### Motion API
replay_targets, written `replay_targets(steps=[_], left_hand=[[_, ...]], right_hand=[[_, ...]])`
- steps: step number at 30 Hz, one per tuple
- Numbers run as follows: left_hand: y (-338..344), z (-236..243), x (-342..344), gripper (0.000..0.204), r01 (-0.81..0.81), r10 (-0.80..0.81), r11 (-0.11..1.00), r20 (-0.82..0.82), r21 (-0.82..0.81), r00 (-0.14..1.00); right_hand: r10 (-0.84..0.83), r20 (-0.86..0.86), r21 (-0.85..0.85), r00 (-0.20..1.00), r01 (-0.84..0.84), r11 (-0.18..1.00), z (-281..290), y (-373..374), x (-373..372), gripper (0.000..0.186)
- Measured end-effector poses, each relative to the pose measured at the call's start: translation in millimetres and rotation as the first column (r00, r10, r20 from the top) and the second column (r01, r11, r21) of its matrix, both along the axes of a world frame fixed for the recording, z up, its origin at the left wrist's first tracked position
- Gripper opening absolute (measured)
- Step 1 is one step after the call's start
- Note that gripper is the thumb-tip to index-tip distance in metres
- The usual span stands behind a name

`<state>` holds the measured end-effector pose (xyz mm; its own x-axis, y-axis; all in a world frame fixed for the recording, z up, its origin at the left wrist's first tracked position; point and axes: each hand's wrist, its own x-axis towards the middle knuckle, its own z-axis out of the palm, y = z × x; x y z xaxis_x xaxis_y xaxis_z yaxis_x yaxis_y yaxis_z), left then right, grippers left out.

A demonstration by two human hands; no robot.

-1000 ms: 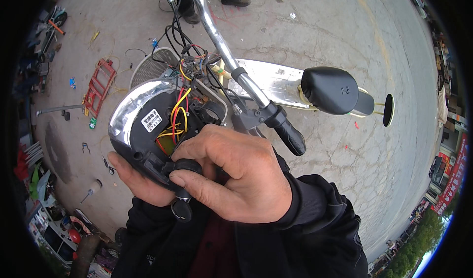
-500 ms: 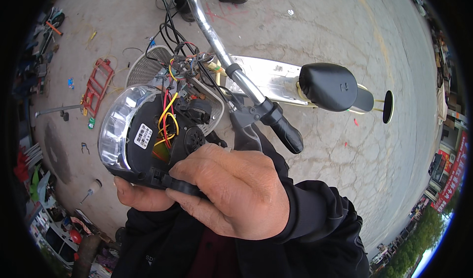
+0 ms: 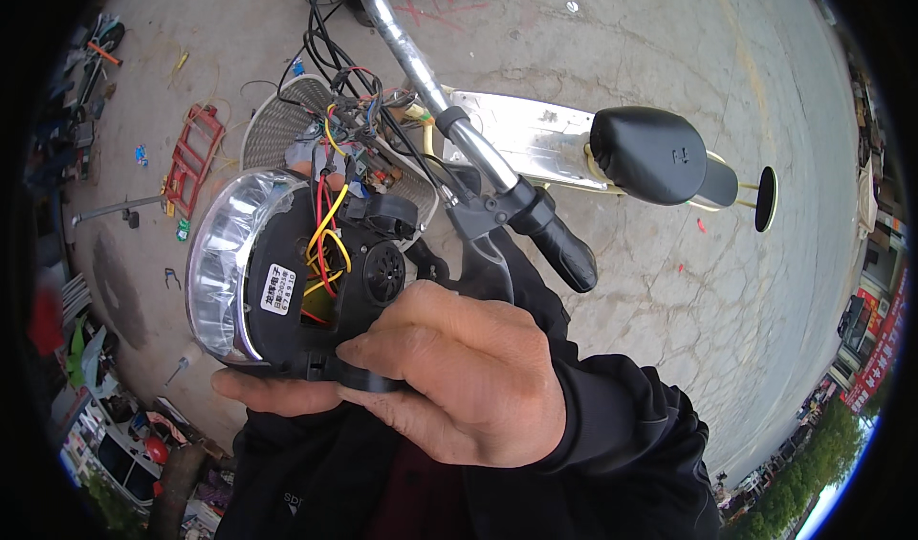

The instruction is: The person repairs an electric scooter by adjusting the handlebar grip, tightening screws, and connecting wires to the headlight. The person uses a screwdriver and zip ties to secure components.

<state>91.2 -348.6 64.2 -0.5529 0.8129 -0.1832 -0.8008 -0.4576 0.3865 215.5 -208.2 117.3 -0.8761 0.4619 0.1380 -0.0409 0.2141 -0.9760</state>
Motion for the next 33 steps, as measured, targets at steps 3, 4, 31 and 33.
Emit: replay_targets(steps=[3, 4, 31, 33], left_hand=[[1.2, -1.9, 11.0, 0.090, -0.002, 0.002, 1.000, 0.021, 0.028, 1.000], [4.0, -1.5, 13.6, 0.089, -0.017, 0.016, 1.000, 0.038, 0.023, 0.999], [26.8, 24.2, 0.7, 0.071, 0.042, -0.025, 0.988, 0.118, -0.146, 0.993], [24.7, 22.0, 1.6, 0.070, 0.051, -0.036, 0.990, 0.111, -0.131, 0.993]], right_hand=[[-0.012, 0.006, -0.006, 1.000, 0.012, 1.000, -1.4, 4.7, -1.6, 0.027], [-0.020, 0.038, 0.018, 0.999, 0.019, 1.000, -0.2, 5.9, -1.5, 0.029], [0.268, -0.030, 0.386, 0.963, -0.237, 0.891, -2.5, 22.2, -6.3, 0.068], [0.254, -0.035, 0.425, 0.967, -0.216, 0.879, -4.1, 21.2, -6.6, 0.068]])
